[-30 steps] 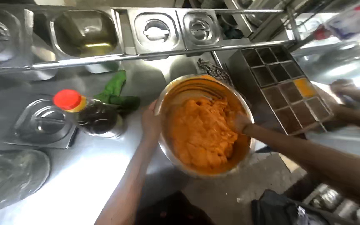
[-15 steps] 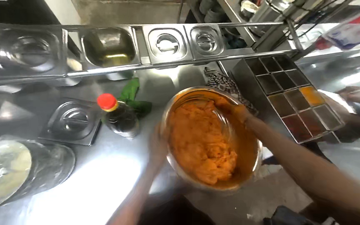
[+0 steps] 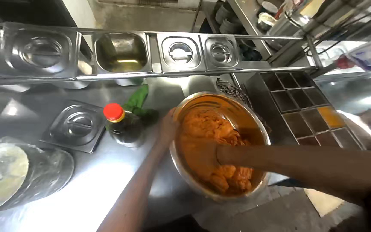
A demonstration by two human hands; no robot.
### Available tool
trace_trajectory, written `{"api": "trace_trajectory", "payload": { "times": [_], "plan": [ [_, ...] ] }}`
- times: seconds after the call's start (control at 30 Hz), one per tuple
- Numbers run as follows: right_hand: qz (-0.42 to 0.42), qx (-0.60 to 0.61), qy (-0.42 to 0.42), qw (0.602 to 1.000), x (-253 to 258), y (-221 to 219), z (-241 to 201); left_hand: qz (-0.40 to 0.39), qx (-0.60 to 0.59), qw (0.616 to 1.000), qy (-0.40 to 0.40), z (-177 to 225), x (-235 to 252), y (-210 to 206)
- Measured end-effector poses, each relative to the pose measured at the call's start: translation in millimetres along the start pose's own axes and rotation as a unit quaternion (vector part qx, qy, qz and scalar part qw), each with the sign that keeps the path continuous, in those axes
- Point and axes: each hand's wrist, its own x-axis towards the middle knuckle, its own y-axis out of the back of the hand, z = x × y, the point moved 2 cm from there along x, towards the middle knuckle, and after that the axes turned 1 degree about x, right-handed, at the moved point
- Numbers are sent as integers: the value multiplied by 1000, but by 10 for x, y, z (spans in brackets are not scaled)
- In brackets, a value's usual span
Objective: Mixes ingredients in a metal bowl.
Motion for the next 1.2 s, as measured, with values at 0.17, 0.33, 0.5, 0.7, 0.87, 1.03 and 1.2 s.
{"api": "trace_trajectory", "payload": {
  "times": [0.17,0.33,0.5,0.7,0.87,1.03,1.2],
  "plan": [
    [116,144,-275,943,-98,223,1263,93,0,996,15,-34,-244,-13],
    [27,245,-274,930,-968,-1188,1226,145,-32,989,21,16,-644,-177],
    [-94,293,-231,923,-496,-632,-21,159,18,984,76,-103,-913,-378],
    [32,306,-257,916,-134,-175,217,187,26,980,68,-164,-1020,-347],
    [54,231,-185,954,-710,-582,311,164,6,986,39,-165,-983,-303],
    [167,169,-266,934,-1069,-443,935,110,26,993,31,-148,-987,-302],
    [165,307,-240,906,-271,-118,420,111,22,993,27,-150,-838,-257]
  ]
}}
